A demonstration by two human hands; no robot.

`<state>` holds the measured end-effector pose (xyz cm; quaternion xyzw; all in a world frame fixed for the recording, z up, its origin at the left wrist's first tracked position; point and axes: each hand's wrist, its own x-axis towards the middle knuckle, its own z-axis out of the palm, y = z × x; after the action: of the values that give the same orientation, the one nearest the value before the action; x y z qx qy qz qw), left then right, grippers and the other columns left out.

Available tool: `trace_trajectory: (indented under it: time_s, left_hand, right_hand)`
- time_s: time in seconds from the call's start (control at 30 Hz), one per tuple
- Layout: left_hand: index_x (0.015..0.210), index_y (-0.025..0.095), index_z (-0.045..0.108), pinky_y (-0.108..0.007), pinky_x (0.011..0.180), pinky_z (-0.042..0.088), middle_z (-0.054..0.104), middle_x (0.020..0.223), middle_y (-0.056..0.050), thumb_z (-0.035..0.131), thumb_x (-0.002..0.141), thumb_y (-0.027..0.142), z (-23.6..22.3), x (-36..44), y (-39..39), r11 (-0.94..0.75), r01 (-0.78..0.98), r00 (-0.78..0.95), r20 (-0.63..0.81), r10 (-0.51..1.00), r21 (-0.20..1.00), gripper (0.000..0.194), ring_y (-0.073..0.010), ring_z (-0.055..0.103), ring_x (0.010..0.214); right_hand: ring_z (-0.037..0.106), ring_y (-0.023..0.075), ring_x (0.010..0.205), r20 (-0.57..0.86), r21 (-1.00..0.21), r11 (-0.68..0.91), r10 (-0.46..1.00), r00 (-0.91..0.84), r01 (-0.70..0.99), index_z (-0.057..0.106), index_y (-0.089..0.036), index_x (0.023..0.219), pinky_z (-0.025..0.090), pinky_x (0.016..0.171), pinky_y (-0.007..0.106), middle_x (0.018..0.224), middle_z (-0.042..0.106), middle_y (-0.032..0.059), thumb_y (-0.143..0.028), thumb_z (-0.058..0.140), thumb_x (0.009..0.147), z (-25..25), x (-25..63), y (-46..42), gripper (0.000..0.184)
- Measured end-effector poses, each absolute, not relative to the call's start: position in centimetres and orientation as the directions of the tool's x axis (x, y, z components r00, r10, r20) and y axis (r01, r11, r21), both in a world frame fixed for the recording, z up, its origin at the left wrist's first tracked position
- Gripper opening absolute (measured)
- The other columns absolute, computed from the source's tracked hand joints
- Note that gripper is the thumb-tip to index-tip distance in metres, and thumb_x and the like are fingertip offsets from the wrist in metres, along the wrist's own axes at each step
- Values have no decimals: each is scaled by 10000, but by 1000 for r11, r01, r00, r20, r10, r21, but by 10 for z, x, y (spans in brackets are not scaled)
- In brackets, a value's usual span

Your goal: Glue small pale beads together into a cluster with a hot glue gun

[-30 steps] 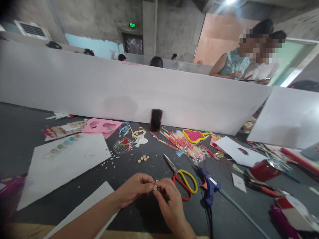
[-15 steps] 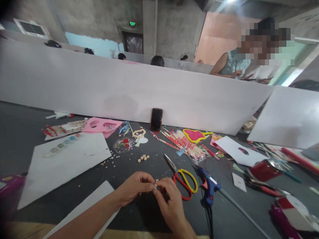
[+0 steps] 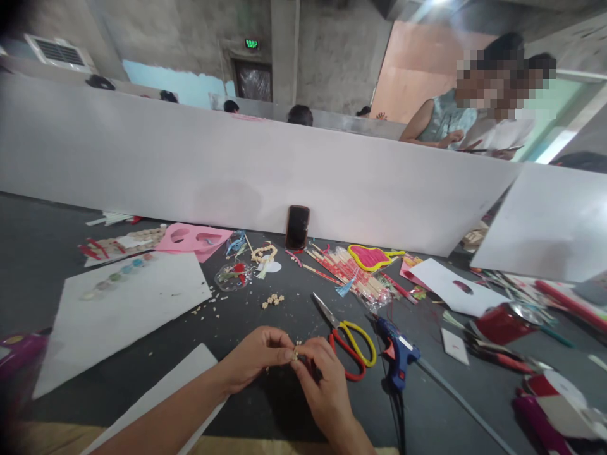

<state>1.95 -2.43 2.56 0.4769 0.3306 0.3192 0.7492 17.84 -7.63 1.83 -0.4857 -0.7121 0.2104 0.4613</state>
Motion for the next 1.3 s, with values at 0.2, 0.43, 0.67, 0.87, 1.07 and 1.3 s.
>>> trace_trajectory:
  time_s: [0.2,0.43,0.67,0.87,1.07,1.3]
  left_hand:
    - [729,111,668,-199,569,333,590,597,7,699,606,386,31,15,-20,282,-106,578,-171,797,954,302,-89,453,556]
    - [864,162,634,-240,660,401,658,816,-31,548,737,309,35,-3,0,-76,227,344,-7,939,971,213,-154,559,719]
    - [853,205,631,-305,822,356,647,867,-23,529,743,152,21,-2,-2,-534,605,540,188,820,590,159,-188,526,875]
    - [876,198,626,-299,813,346,628,874,-19,532,757,146,15,2,-6,-615,605,617,190,764,506,161,-179,498,868]
    - [898,199,633,-305,796,338,612,873,-36,502,756,112,16,2,-8,-630,598,646,167,745,495,212,-189,484,887]
    - [848,204,634,-311,803,330,586,896,-31,588,733,212,19,2,-10,-618,595,648,147,747,514,125,-199,460,907]
  right_hand:
    - [530,144,702,431,-761,409,899,-79,504,572,-220,879,434,632,252,780,560,14,-185,538,811,22,181,-77,84]
    - [526,147,666,403,-752,312,915,29,580,539,-209,895,432,610,255,765,545,14,-248,504,825,25,190,-72,87]
    - [544,174,806,190,-572,273,961,-199,773,583,-221,842,421,720,282,842,600,26,-190,521,798,48,196,-79,82]
    - [521,182,860,50,-466,269,959,-278,843,615,-237,810,405,754,289,847,609,15,-164,545,777,39,189,-99,106]
    - [511,216,867,146,-421,327,945,-293,846,633,-253,843,420,746,342,893,611,39,-128,568,747,28,181,-107,170]
    - [529,233,884,199,-413,339,939,-280,845,624,-260,938,442,765,365,933,624,45,-99,606,685,26,184,-109,300]
